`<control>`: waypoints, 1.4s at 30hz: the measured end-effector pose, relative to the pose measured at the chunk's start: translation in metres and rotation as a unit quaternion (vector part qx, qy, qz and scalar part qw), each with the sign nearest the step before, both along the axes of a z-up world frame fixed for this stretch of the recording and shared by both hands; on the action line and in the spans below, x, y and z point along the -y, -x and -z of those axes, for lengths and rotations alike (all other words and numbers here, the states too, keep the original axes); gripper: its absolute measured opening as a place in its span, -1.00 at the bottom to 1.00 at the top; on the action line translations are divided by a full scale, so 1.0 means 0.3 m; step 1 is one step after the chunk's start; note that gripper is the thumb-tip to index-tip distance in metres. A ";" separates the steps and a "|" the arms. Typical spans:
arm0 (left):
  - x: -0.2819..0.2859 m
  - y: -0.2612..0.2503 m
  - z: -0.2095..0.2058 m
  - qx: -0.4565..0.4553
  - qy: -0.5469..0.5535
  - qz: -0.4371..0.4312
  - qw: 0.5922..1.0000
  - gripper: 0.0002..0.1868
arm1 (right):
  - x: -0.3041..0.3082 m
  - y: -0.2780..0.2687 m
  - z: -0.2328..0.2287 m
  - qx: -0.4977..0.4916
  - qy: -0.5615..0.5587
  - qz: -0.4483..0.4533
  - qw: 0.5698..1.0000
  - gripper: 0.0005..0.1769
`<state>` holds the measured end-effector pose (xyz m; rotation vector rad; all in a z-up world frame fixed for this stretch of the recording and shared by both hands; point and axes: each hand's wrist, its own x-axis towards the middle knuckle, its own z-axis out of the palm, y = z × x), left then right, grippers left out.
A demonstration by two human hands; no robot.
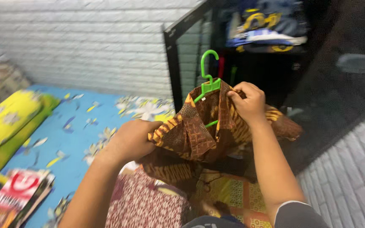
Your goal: The person picks up a red t-shirt from a pile on the bed, places it on a hanger, and hangs it in a wardrobe. They then pick up a black polo shirt, place it on a hanger, and hang it in the wardrobe. Finally, they pick up a brown patterned shirt, place it on a hanger, and hang it in the wardrobe.
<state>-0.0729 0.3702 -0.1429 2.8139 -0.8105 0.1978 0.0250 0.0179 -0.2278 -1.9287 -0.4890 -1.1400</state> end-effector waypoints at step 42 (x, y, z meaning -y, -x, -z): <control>0.129 0.200 0.630 -0.394 0.552 0.094 0.729 -0.47 | 0.123 0.283 0.393 -0.046 0.043 0.066 0.996 -0.54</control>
